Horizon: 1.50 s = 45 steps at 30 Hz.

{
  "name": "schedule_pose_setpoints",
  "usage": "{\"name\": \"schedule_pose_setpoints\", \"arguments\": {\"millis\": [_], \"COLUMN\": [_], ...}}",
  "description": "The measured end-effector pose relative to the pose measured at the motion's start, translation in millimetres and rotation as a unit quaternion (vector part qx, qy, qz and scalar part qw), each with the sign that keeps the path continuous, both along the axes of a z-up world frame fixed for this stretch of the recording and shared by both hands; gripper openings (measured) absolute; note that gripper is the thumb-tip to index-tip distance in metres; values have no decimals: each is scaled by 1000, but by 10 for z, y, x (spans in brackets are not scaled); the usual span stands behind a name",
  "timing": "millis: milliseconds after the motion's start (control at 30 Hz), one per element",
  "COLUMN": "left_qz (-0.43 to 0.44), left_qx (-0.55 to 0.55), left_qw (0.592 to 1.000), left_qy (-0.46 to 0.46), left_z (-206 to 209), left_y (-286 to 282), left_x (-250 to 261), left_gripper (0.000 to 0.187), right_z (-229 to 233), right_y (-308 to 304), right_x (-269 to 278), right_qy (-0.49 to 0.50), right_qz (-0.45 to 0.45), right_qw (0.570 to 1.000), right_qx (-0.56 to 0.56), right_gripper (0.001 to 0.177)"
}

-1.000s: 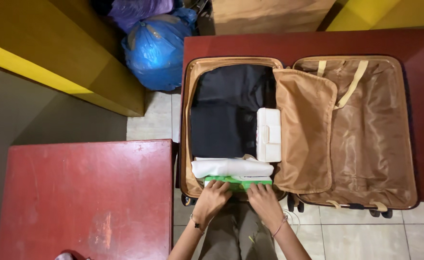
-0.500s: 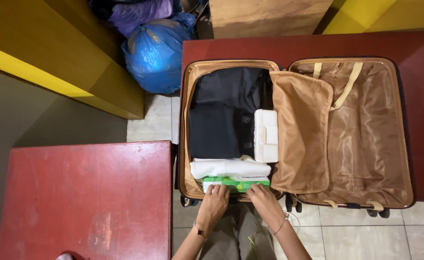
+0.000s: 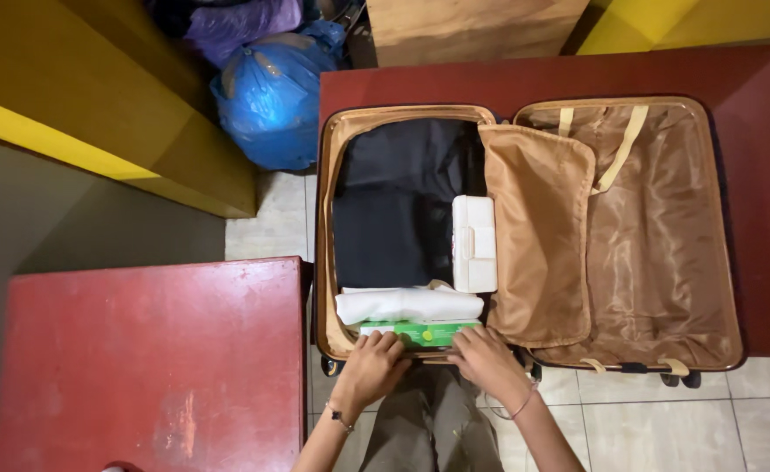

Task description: The person wipes a white first-aid kit and a green Pepsodent toothpaste box with a cloth, then places both into an open suitcase. The person then folds a light green shirt on the table.

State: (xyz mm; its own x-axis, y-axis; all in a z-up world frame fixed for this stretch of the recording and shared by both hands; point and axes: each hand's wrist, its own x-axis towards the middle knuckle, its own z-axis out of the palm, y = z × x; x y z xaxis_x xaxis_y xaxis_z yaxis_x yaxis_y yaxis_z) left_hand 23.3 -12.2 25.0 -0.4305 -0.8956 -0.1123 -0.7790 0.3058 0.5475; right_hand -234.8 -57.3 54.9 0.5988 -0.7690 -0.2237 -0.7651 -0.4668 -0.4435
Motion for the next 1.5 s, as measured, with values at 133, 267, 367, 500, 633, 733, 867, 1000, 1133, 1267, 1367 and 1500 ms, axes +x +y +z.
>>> {"name": "schedule_pose_setpoints", "arguments": {"millis": [133,267,367,500,633,733,867,1000,1133,1267,1367,1500], "left_qz": [21,54,64,90,126,157,150,154,137,43,45,54], "left_qx": [-46,-89,-36,-7,-1,10,16,20,8,-80,-82,-103], "left_qw": [999,993,994,988,982,979,981,979,980,986,987,986], "left_qy": [0,45,75,127,140,131,124,134,146,142,128,118], "left_z": [55,68,29,-30,-65,-111,-96,10,122,108,3,-76], "left_y": [-29,-57,-74,-72,-85,-123,-132,-137,-182,-170,-114,-59], "left_x": [202,401,440,442,428,391,405,393,324,-27,-145,-191], "left_gripper": [33,25,22,17,14,14,14,13,33,45,34,37], "right_z": [119,186,226,225,198,183,164,171,171,137,35,-93], "right_y": [-37,-54,-81,-111,-148,-154,-145,-145,-123,-80,-29,14], "right_x": [-159,-157,-202,-238,-227,-228,-209,-234,-129,-3,39,-2], "right_qy": [-7,-51,-105,-128,-133,-122,-116,-104,-78,-74,-59,-70], "right_qz": [-49,-52,-102,-86,-83,-98,-93,-116,-141,-85,-69,-69], "right_qw": [996,997,988,988,988,988,989,988,987,992,992,989], "right_qx": [74,-7,49,17,-10,-1,-3,17,-3,-51,-92,-112], "right_gripper": [17,15,15,14,12,10,8,10,17,42,31,22]}}
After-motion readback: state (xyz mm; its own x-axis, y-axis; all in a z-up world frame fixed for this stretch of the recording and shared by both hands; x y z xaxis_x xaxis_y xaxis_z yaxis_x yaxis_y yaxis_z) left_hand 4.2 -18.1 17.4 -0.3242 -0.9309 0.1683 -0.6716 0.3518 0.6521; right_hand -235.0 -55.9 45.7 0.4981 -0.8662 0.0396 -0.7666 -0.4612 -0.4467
